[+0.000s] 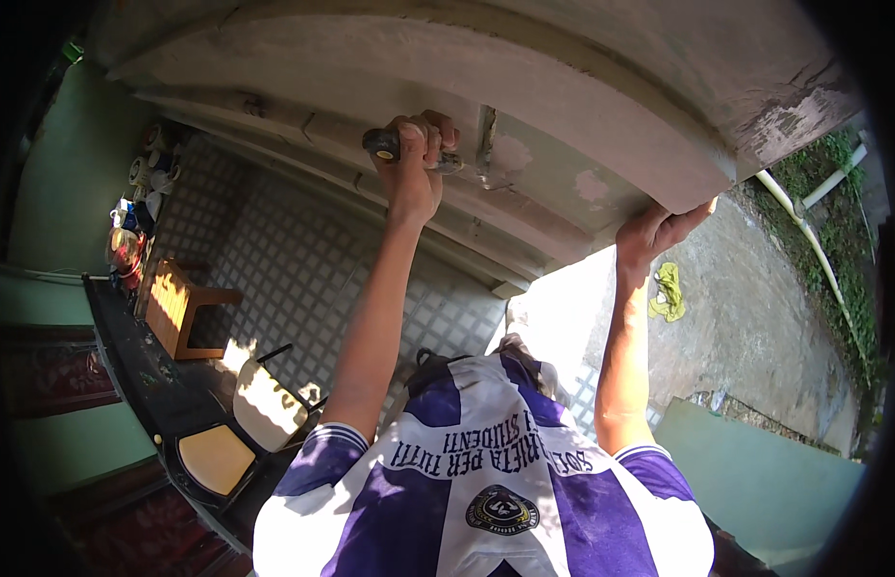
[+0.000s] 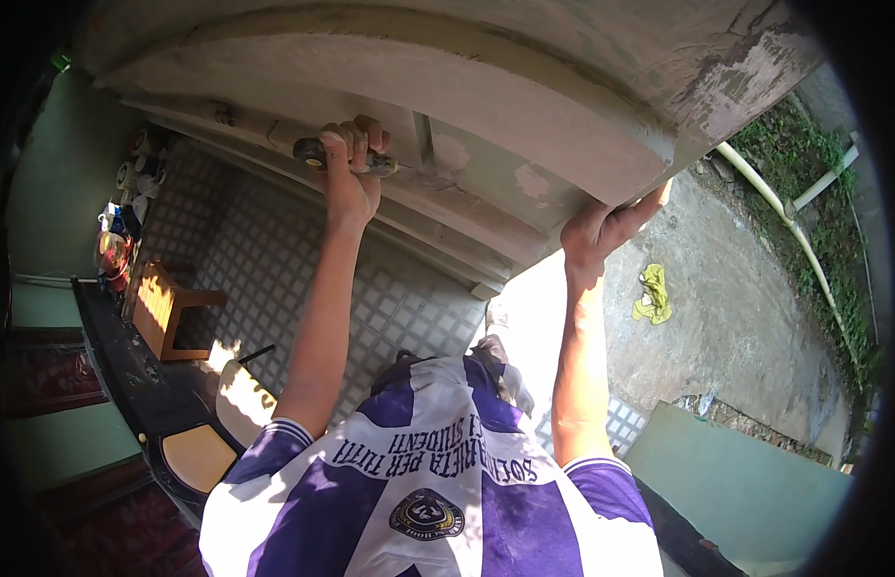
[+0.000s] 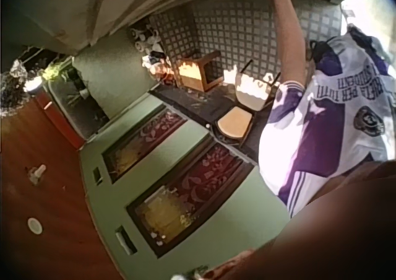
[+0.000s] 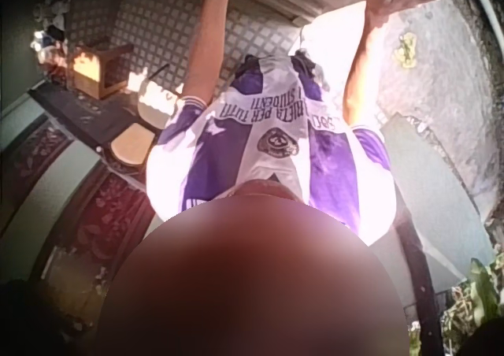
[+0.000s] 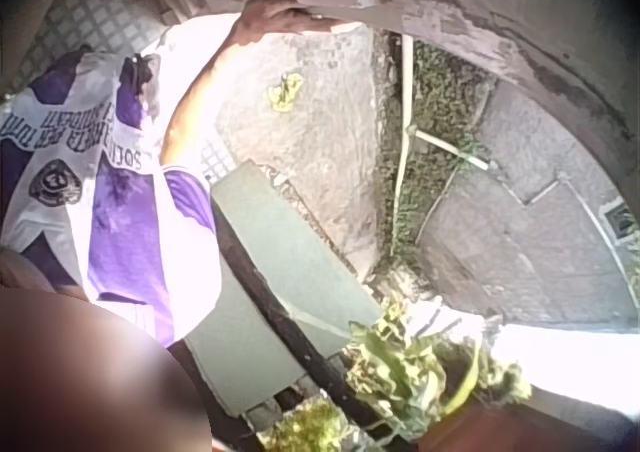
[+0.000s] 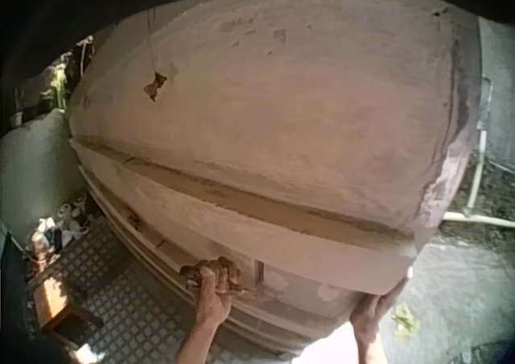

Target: The recorder is using a putty knife to apply filler or spackle to holes and damaged areas on an exterior wall.

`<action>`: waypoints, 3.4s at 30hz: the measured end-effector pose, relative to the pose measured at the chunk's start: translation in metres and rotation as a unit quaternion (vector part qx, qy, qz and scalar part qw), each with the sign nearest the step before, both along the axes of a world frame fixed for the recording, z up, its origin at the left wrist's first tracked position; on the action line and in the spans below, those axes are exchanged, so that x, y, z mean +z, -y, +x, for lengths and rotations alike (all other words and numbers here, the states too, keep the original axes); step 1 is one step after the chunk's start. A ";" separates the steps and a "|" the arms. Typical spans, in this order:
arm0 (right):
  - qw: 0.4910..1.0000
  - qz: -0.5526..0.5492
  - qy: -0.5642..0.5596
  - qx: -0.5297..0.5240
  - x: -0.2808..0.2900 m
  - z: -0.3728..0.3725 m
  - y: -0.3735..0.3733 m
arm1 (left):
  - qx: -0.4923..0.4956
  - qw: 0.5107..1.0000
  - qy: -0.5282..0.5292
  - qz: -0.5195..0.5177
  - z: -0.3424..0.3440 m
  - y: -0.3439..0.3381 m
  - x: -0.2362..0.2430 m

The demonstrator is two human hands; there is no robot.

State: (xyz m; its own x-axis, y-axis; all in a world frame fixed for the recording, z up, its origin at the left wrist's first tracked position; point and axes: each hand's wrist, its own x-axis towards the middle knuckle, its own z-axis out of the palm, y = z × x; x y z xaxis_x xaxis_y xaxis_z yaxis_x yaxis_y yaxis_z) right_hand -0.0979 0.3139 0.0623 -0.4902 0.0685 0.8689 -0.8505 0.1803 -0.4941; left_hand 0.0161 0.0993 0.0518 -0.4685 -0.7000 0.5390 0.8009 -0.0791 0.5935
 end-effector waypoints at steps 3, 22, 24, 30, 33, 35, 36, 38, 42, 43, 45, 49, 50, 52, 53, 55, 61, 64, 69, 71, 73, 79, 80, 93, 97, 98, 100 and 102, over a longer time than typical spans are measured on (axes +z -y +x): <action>1.000 -0.005 0.001 0.005 -0.001 0.001 0.001 | 0.016 0.993 0.113 -0.021 0.008 -0.016 0.005; 1.000 0.010 -0.001 -0.029 -0.006 0.000 0.000 | -0.077 0.995 0.020 0.055 -0.006 -0.014 -0.009; 0.999 0.012 -0.001 -0.038 -0.008 -0.004 -0.002 | -0.071 0.997 0.024 0.024 0.001 -0.013 -0.012; 1.000 0.002 -0.004 -0.024 -0.008 -0.001 -0.002 | -0.082 0.996 0.020 0.019 0.005 -0.008 -0.011; 0.999 0.008 -0.023 -0.031 -0.010 -0.005 0.001 | -0.052 0.997 0.048 -0.015 0.001 -0.017 -0.008; 1.000 -0.016 -0.010 -0.021 -0.008 -0.004 0.000 | -0.036 0.997 0.046 -0.052 0.006 -0.019 -0.002; 1.000 -0.017 -0.010 -0.024 -0.008 -0.005 -0.002 | -0.058 0.998 0.006 -0.031 0.010 -0.014 -0.001; 0.999 0.002 -0.025 -0.027 -0.009 -0.004 -0.001 | -0.075 0.997 -0.033 -0.008 0.012 -0.011 -0.003; 1.000 0.005 -0.003 -0.012 -0.009 -0.003 0.000 | -0.044 0.997 0.026 -0.060 0.002 -0.011 -0.012; 1.000 0.006 0.014 -0.013 -0.009 -0.003 0.000 | -0.042 0.994 0.007 -0.099 0.000 -0.013 -0.011; 0.999 0.007 0.030 -0.017 -0.010 -0.005 -0.002 | -0.049 0.997 -0.045 -0.045 0.005 -0.017 -0.007; 0.999 0.018 0.036 -0.013 -0.005 -0.002 -0.002 | -0.080 0.993 -0.081 -0.019 0.003 -0.005 -0.010; 0.999 0.015 0.034 0.001 -0.003 0.000 -0.001 | -0.079 0.993 -0.081 -0.020 0.003 -0.006 -0.013; 0.999 0.010 0.032 0.004 -0.006 -0.001 -0.001 | -0.034 0.996 0.023 -0.077 -0.002 -0.017 -0.013; 1.000 0.004 0.029 0.005 -0.008 -0.003 -0.001 | 0.019 0.995 -0.003 -0.099 -0.001 -0.025 -0.010; 1.000 0.007 0.025 0.005 -0.008 -0.005 -0.001 | -0.016 0.996 -0.041 -0.074 0.012 -0.018 0.000; 1.000 0.001 0.013 0.006 -0.006 -0.004 0.001 | -0.048 0.998 -0.001 -0.043 0.007 -0.008 -0.005; 1.000 0.005 0.014 0.000 -0.006 -0.004 -0.001 | -0.041 0.998 0.019 -0.052 0.010 -0.014 0.007; 1.000 -0.004 0.011 0.009 -0.007 -0.003 -0.001 | -0.043 0.996 -0.032 -0.069 0.003 -0.015 0.001; 0.999 0.038 0.022 0.008 -0.012 -0.008 -0.007 | -0.041 0.996 -0.001 -0.084 0.000 -0.017 -0.008; 0.998 0.009 0.040 0.041 -0.015 -0.005 -0.004 | 0.008 0.997 0.010 -0.075 0.002 -0.027 -0.009; 0.998 0.015 0.038 0.038 -0.016 -0.005 -0.007 | -0.042 0.996 -0.056 -0.063 0.001 -0.020 -0.010; 0.998 0.012 0.039 0.041 -0.015 -0.005 -0.006 | -0.035 0.998 -0.005 -0.059 -0.003 -0.019 -0.013; 0.996 -0.010 0.061 0.071 -0.015 -0.007 -0.006 | -0.010 0.998 -0.014 -0.056 0.004 -0.027 -0.012; 0.996 -0.007 0.049 0.069 -0.015 -0.008 -0.006 | -0.040 0.995 -0.063 -0.058 0.007 -0.017 -0.008; 0.995 -0.013 0.052 0.083 -0.014 -0.007 -0.005 | -0.033 0.997 -0.031 -0.058 0.003 -0.018 -0.005; 0.994 -0.021 0.058 0.090 -0.016 -0.004 -0.005 | 0.014 0.998 0.023 -0.061 -0.005 -0.026 -0.010; 0.993 -0.030 0.064 0.095 -0.015 -0.006 -0.004 | 0.036 0.992 0.029 -0.119 -0.002 -0.029 -0.011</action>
